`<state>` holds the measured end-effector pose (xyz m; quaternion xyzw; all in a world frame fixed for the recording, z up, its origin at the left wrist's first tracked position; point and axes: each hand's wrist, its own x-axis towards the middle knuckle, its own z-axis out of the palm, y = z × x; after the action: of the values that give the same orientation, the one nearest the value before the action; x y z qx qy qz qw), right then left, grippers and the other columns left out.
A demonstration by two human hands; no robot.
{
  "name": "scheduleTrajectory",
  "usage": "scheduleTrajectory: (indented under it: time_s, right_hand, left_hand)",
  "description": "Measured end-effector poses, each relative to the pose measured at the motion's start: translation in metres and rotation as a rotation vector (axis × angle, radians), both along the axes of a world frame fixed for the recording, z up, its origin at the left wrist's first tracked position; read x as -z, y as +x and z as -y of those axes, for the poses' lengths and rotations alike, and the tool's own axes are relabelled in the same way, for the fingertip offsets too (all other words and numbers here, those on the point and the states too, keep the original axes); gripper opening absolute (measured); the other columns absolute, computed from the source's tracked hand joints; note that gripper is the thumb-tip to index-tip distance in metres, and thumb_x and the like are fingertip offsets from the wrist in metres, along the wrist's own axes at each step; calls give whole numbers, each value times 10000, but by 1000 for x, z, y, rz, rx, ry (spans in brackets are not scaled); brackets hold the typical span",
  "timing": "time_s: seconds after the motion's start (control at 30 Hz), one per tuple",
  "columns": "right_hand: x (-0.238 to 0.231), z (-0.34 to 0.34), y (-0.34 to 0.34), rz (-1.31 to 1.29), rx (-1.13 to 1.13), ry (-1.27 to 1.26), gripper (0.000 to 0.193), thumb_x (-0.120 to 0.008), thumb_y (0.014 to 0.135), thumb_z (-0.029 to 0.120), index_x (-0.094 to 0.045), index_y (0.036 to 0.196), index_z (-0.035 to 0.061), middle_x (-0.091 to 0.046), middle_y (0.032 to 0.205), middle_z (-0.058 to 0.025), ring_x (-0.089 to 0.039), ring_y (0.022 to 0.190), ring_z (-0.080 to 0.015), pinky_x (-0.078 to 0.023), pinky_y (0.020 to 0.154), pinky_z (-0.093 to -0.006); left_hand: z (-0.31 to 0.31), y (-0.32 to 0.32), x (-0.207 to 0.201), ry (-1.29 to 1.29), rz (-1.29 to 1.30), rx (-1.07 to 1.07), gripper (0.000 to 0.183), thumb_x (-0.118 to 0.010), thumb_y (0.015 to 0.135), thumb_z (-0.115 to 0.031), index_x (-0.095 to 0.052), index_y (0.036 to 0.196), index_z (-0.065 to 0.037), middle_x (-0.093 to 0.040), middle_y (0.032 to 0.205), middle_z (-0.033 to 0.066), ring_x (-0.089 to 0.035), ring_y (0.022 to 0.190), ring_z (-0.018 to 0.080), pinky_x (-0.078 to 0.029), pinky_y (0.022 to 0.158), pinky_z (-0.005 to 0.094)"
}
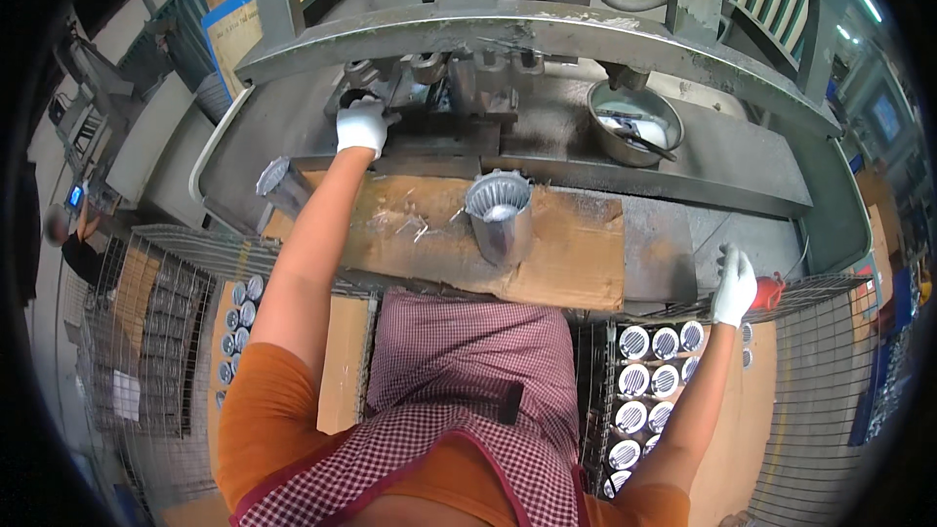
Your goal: Deburring and inspecting circular metal casting parts at a workshop station.
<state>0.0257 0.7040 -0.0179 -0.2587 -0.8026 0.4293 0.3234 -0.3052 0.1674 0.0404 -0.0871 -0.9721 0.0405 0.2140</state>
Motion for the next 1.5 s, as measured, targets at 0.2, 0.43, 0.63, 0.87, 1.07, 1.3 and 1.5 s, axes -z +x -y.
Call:
scheduleTrajectory:
  time_s: [0.2, 0.43, 0.63, 0.87, 1.07, 1.3, 1.5]
  right_hand:
    - [-24, 16, 24, -162, 261, 649, 347, -683, 879, 203, -629, 1161, 9, -634, 1127, -171, -601, 990, -275, -460, 907, -372]
    - [46, -27, 39, -226, 452, 237, 622, -710, 830, 327, -503, 1306, -16, -572, 1257, -182, -557, 1133, -290, -416, 998, -406]
    - [9, 26, 34, -429, 333, 108, 557, -635, 893, 416, -537, 1239, -9, -631, 1072, -176, -603, 981, -281, -477, 851, -372]
    - [-6, 162, 53, 353, -304, -136, 569, -712, 820, 432, -607, 1221, 41, -683, 1017, -104, -612, 913, -182, -469, 854, -301]
    - [24, 191, 35, 265, -309, -300, 576, -727, 824, 416, -596, 1251, 53, -684, 1003, -88, -599, 874, -137, -472, 834, -271]
    - [7, 190, 18, 381, -457, -143, 601, -674, 830, 505, -597, 1244, 76, -692, 978, -159, -661, 876, -240, -496, 811, -329]
    - [-26, 197, 10, 689, -439, 137, 647, -585, 830, 628, -603, 1078, 31, -658, 1001, -252, -621, 952, -422, -484, 825, -438]
  left_hand:
    - [0, 40, 4, 318, -102, 24, 632, -674, 771, -547, -621, 1162, -53, -614, 1158, 159, -601, 1037, 330, -490, 876, 410]
    - [-78, 155, 72, 1130, 8, 492, 1057, -871, 636, -316, -277, 1452, -2, -372, 1429, 242, -411, 1304, 341, -364, 1078, 455]
    - [-155, 171, 46, 1370, 279, 494, 1133, -899, 513, -375, -316, 1424, -37, -399, 1413, 235, -421, 1308, 373, -382, 1075, 449]
    - [-188, 191, 13, 171, 252, 865, 725, -758, 639, -358, -530, 1315, -226, -529, 1231, 151, -539, 1096, 317, -371, 903, 447]
    - [-184, 202, 28, 218, 173, 854, 643, -727, 663, -337, -557, 1280, -270, -529, 1228, 151, -535, 1095, 338, -376, 905, 477]
    - [-168, 198, 50, 521, -94, 883, 643, -811, 531, -328, -625, 1140, -230, -554, 1206, 134, -575, 1033, 326, -439, 859, 439]
    - [-160, 196, 60, 553, -321, 948, 721, -820, 529, -275, -565, 1200, -212, -534, 1238, 150, -554, 1065, 341, -419, 887, 443]
